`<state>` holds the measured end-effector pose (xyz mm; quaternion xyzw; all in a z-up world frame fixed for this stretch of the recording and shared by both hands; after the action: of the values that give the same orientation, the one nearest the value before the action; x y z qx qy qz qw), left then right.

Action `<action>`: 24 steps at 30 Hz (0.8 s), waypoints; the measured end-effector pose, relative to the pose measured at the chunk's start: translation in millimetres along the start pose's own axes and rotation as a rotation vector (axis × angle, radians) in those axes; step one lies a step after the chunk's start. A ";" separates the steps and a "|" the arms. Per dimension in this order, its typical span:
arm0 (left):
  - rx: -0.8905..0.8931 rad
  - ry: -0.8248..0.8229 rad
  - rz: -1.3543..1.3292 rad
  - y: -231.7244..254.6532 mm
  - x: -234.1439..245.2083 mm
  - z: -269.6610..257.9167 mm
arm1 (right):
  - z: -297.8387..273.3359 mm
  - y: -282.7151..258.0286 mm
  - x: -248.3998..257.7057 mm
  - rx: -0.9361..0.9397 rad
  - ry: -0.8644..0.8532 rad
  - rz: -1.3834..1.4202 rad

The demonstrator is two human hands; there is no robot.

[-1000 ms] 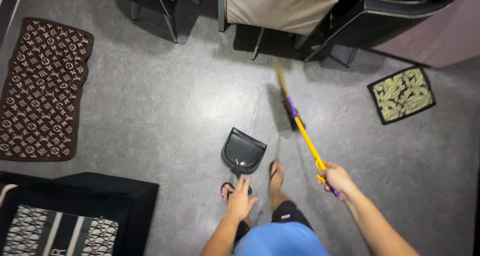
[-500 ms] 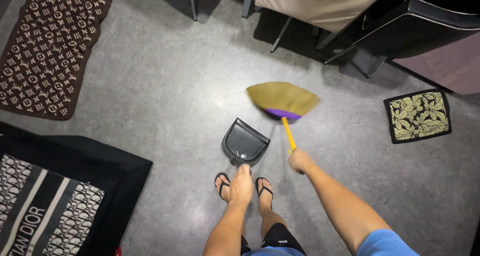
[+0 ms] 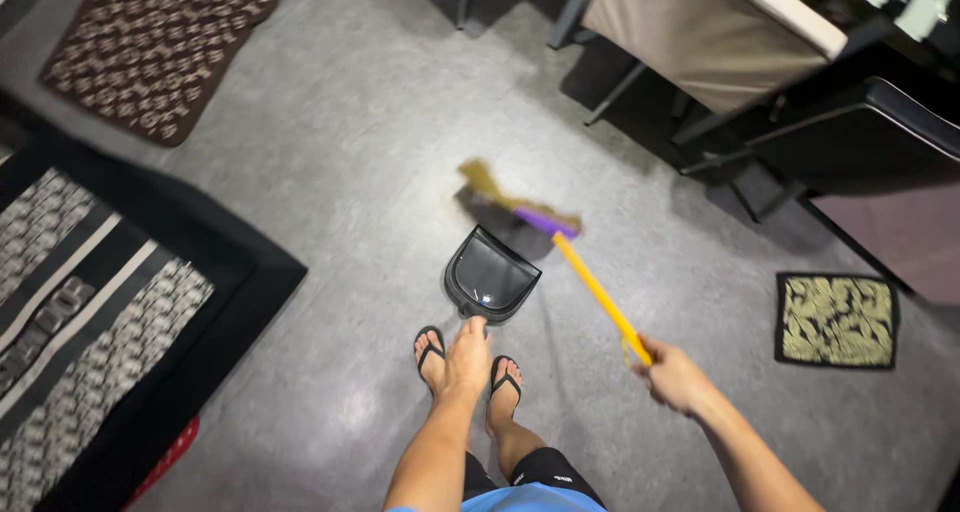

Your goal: The person sweeps debris from a floor into a dustpan using a broom, moving chairs to reach different areas. They then handle a toy box near a trash bin before hanging the broom on a wall hook.

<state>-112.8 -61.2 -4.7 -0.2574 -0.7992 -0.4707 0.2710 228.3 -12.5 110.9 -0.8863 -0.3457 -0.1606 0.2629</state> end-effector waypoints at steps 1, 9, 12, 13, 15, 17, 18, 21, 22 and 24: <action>0.016 0.014 -0.004 -7.7 5.0 -7.8 | 10.6 -5.6 1.4 0.034 0.047 -0.045; 0.391 0.149 -0.070 -75.0 42.0 -62.3 | 190.1 -82.4 -97.2 0.198 0.121 -0.473; 0.318 0.256 -0.069 -91.1 45.7 -62.9 | 207.4 -85.4 -162.9 0.212 -0.013 -0.607; 0.328 0.261 -0.076 -94.7 46.9 -60.6 | 200.6 -81.1 -187.3 0.293 -0.049 -0.700; 0.298 0.291 -0.051 -94.6 49.8 -52.2 | 172.8 -69.8 -221.2 0.432 -0.109 -0.805; 0.329 0.281 -0.096 -94.3 55.5 -44.9 | 134.3 -65.8 -229.2 0.447 -0.186 -0.817; 0.343 0.278 -0.129 -93.6 60.1 -37.5 | 119.0 -74.6 -219.8 0.396 -0.236 -0.766; 0.338 0.296 -0.143 -91.9 68.6 -24.3 | 68.0 -108.7 -173.8 0.234 -0.343 -0.534; 0.339 0.296 -0.155 -92.4 70.0 -20.0 | 48.8 -116.2 -153.5 0.173 -0.358 -0.456; 0.308 0.283 -0.111 -96.0 74.5 -13.8 | 13.1 -126.6 -109.1 0.071 -0.347 -0.333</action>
<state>-227.8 -102.5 -7.6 -0.0998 -0.8288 -0.3886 0.3900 64.0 16.4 94.3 -0.8217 -0.5325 -0.0349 0.2002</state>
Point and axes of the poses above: each hand's wrist, its own z-axis towards the middle knuckle, its own x-axis out of the back of the hand, y = z × x, the point moved 1 cm from there along z, towards the middle knuckle, and after that the axes turned 5 degrees about x, right-handed, at the moved point
